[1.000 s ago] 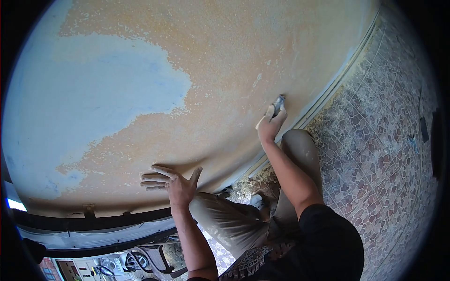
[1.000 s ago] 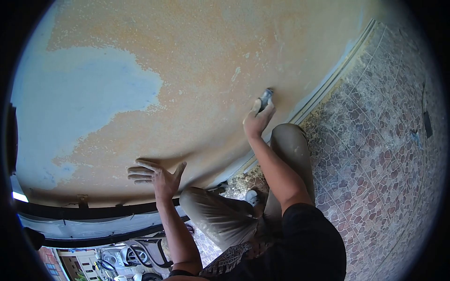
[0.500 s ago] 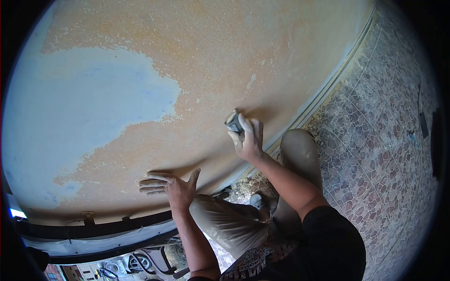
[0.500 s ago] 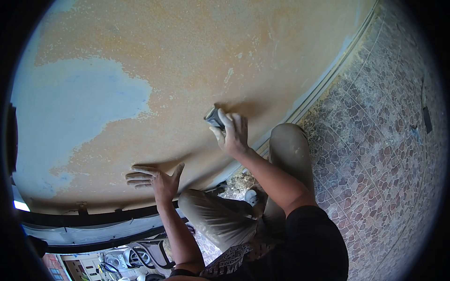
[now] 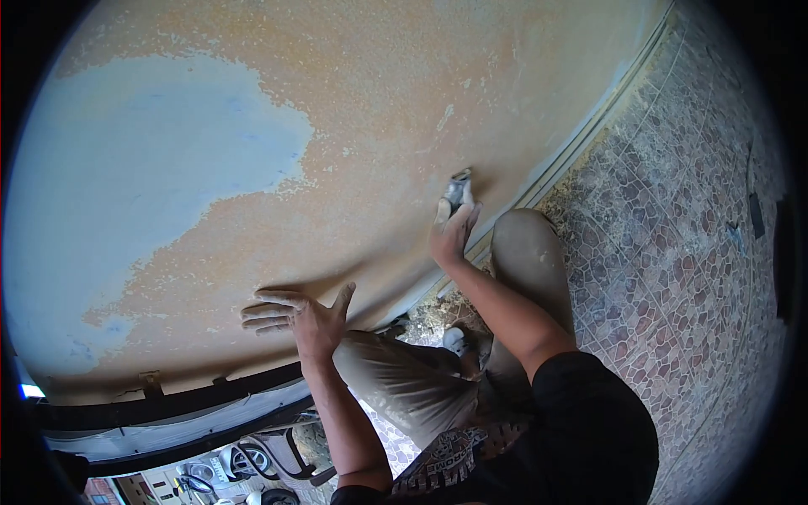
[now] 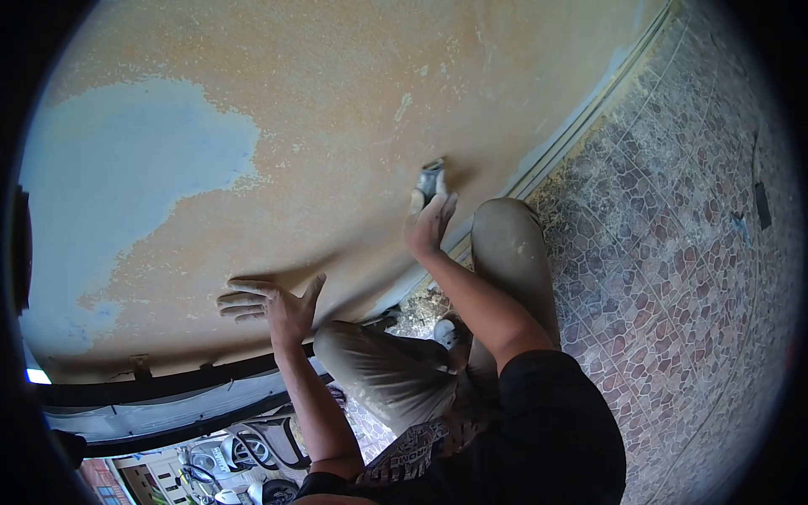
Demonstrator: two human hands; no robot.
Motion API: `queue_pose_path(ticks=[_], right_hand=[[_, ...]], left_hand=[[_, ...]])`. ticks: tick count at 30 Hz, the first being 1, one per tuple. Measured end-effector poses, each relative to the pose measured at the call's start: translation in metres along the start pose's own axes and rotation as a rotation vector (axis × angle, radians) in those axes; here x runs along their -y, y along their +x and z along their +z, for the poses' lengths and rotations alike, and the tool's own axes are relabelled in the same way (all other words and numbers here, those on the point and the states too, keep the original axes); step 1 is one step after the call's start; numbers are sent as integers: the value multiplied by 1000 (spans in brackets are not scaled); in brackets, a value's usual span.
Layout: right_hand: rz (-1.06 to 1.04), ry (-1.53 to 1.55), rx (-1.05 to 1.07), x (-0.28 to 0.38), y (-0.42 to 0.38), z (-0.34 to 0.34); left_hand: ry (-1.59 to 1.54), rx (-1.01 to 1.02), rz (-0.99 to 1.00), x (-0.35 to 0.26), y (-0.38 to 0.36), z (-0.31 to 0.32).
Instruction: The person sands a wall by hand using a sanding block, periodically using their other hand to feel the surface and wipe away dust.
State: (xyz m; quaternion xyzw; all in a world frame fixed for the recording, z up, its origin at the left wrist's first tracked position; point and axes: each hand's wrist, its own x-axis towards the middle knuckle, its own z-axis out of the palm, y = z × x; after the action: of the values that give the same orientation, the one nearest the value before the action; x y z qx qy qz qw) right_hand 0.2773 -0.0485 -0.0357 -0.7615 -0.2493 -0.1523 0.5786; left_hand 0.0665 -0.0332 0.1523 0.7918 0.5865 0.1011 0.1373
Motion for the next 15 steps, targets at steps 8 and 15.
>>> queue_pose_path(ticks=[8, 15], right_hand=[[669, 86, 29, -19, -20, 28], [1318, 162, 233, -64, -29, 41]], left_hand=[[431, 27, -168, -30, -2, -16], [317, -61, -3, -14, 1, -2]])
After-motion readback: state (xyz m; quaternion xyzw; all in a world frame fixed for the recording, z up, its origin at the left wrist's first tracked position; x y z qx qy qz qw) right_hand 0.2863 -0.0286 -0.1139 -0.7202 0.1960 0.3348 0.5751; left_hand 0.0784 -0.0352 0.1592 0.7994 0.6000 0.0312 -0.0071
